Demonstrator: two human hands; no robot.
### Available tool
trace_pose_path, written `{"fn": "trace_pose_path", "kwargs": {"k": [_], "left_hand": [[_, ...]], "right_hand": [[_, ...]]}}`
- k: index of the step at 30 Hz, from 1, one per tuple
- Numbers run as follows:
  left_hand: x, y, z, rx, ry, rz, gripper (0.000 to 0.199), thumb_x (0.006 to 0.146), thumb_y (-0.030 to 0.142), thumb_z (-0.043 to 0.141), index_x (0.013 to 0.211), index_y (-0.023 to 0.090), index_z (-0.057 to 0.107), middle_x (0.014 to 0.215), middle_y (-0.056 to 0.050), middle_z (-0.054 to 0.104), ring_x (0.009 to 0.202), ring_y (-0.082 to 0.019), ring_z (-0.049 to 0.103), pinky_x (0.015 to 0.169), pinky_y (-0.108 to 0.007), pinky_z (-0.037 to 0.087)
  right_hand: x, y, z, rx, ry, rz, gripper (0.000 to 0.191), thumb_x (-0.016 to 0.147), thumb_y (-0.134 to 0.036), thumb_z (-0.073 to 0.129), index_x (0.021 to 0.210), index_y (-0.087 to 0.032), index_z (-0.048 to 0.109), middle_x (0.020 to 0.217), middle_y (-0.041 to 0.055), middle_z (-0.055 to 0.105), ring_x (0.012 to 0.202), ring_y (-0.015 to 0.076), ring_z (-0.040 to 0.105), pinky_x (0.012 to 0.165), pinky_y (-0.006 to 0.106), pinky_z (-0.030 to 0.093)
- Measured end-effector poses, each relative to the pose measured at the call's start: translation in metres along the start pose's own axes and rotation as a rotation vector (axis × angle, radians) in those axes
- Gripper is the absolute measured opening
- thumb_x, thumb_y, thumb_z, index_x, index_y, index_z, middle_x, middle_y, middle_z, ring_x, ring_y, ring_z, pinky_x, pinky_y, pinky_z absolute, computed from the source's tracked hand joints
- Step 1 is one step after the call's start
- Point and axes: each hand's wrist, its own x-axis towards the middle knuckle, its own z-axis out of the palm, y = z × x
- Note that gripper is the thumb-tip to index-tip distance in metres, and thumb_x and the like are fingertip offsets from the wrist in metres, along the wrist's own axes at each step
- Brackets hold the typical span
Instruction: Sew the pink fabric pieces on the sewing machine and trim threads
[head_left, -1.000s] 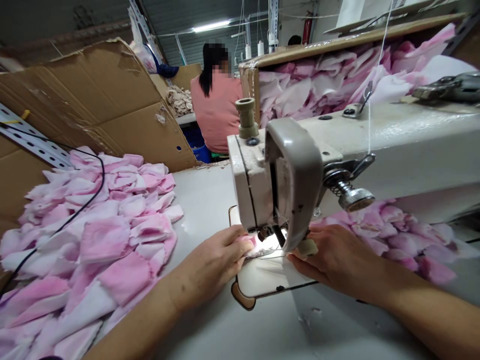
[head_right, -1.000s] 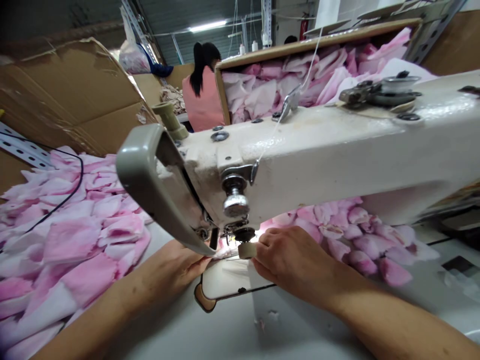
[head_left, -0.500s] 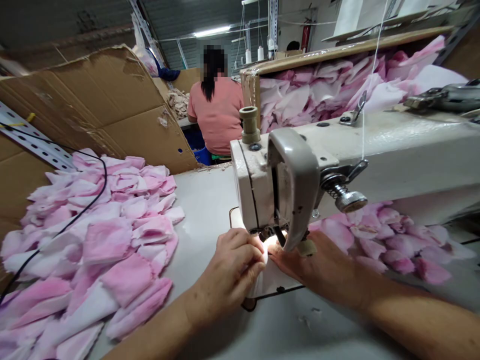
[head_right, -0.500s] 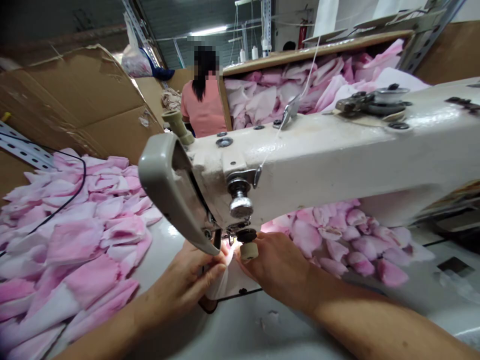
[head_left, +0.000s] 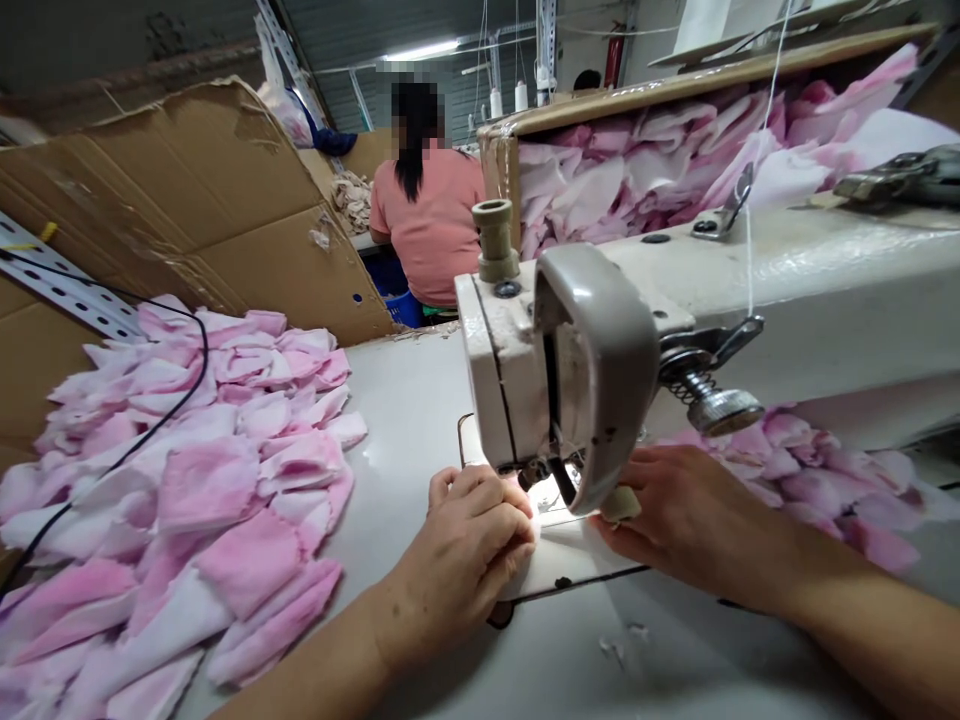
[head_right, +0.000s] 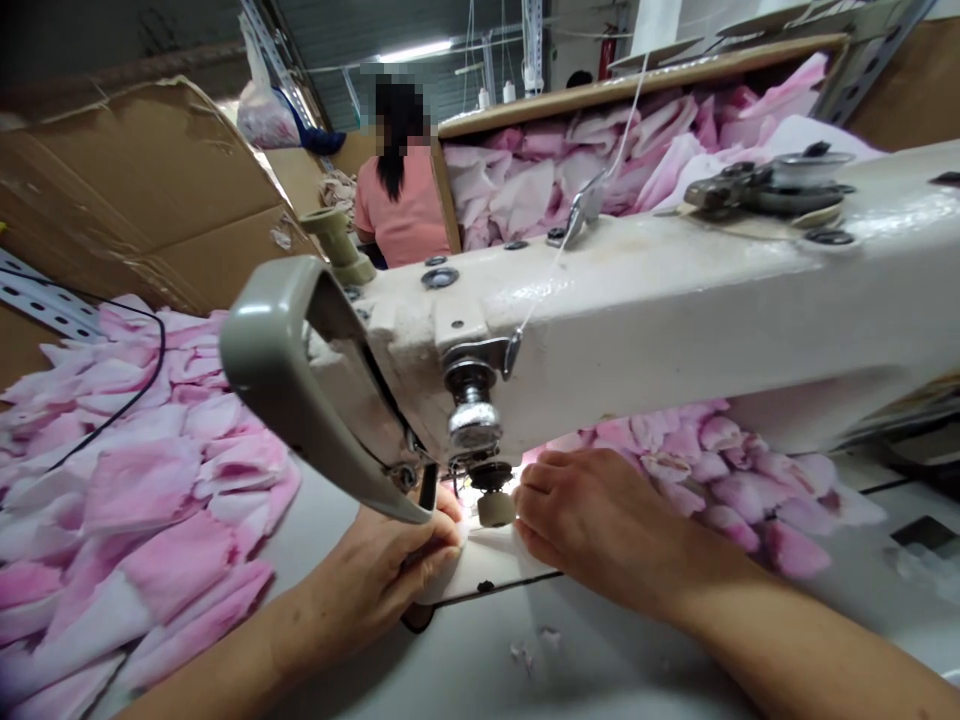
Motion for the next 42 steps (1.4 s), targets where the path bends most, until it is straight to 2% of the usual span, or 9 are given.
{"fn": "trace_pose_path", "kwargs": {"k": [5, 11, 14, 20, 25, 31, 37, 42], "left_hand": [[0.002, -0.002, -0.01, 0.165, 0.09, 0.064, 0.013, 0.095, 0.02, 0.044, 0.103, 0.02, 0.055, 0.101, -0.005, 0.065, 0.093, -0.018, 0.059, 0.084, -0.034, 0.044], [0.005, -0.01, -0.015, 0.423, 0.105, 0.206, 0.025, 0.089, 0.005, 0.037, 0.104, 0.018, 0.053, 0.096, -0.006, 0.065, 0.083, -0.017, 0.061, 0.078, -0.031, 0.048], [0.005, -0.015, -0.01, 0.485, 0.134, 0.255, 0.019, 0.093, 0.008, 0.039, 0.101, 0.017, 0.052, 0.094, -0.005, 0.065, 0.082, -0.017, 0.061, 0.079, -0.031, 0.047], [0.005, -0.027, -0.003, 0.478, 0.235, 0.288, 0.017, 0.096, 0.011, 0.041, 0.108, 0.016, 0.052, 0.09, -0.006, 0.066, 0.08, -0.017, 0.061, 0.074, -0.03, 0.046], [0.009, -0.024, -0.003, 0.481, 0.222, 0.262, 0.015, 0.096, 0.013, 0.04, 0.101, 0.018, 0.054, 0.085, -0.005, 0.065, 0.078, -0.017, 0.06, 0.075, -0.032, 0.045], [0.009, -0.026, 0.003, 0.484, 0.303, 0.299, 0.015, 0.093, 0.011, 0.046, 0.096, 0.021, 0.057, 0.081, -0.001, 0.063, 0.071, -0.014, 0.056, 0.076, -0.029, 0.042], [0.005, -0.032, 0.004, 0.373, 0.241, 0.228, 0.016, 0.093, 0.012, 0.048, 0.086, 0.021, 0.059, 0.085, 0.001, 0.064, 0.067, -0.011, 0.055, 0.072, -0.027, 0.041], [0.007, -0.025, -0.003, 0.389, 0.224, 0.304, 0.013, 0.094, 0.016, 0.049, 0.093, 0.023, 0.06, 0.086, 0.001, 0.068, 0.07, -0.012, 0.058, 0.071, -0.027, 0.039]], "right_hand": [[0.0, -0.009, 0.012, -0.028, 0.011, -0.06, 0.025, 0.086, -0.008, 0.051, 0.063, -0.019, 0.054, 0.066, -0.0011, 0.057, 0.06, 0.0137, 0.047, 0.056, 0.031, 0.024], [-0.002, -0.013, 0.014, -0.017, 0.03, -0.074, 0.025, 0.085, -0.006, 0.049, 0.063, -0.019, 0.052, 0.064, -0.0016, 0.056, 0.057, 0.0122, 0.045, 0.055, 0.031, 0.021], [-0.003, -0.013, 0.015, -0.048, 0.05, -0.066, 0.025, 0.084, -0.006, 0.048, 0.062, -0.019, 0.05, 0.061, -0.0018, 0.054, 0.055, 0.0123, 0.042, 0.054, 0.032, 0.018], [-0.002, -0.014, 0.015, -0.064, 0.063, -0.054, 0.027, 0.084, -0.007, 0.047, 0.06, -0.018, 0.048, 0.056, -0.003, 0.05, 0.051, 0.0115, 0.035, 0.053, 0.032, 0.015], [-0.001, -0.015, 0.014, -0.081, 0.063, -0.052, 0.025, 0.083, -0.007, 0.049, 0.061, -0.019, 0.049, 0.057, -0.0027, 0.051, 0.052, 0.0118, 0.038, 0.053, 0.031, 0.017], [-0.001, -0.015, 0.013, -0.081, 0.01, -0.035, 0.022, 0.082, -0.007, 0.052, 0.063, -0.019, 0.051, 0.059, -0.0024, 0.055, 0.053, 0.012, 0.042, 0.054, 0.031, 0.019], [0.0, -0.015, 0.014, -0.1, -0.007, -0.047, 0.021, 0.081, -0.008, 0.055, 0.063, -0.019, 0.052, 0.059, -0.0027, 0.056, 0.052, 0.0124, 0.041, 0.053, 0.031, 0.017], [-0.001, -0.015, 0.014, -0.087, 0.006, -0.045, 0.022, 0.081, -0.008, 0.054, 0.063, -0.019, 0.053, 0.059, -0.0028, 0.055, 0.052, 0.0124, 0.04, 0.053, 0.031, 0.018]]}}
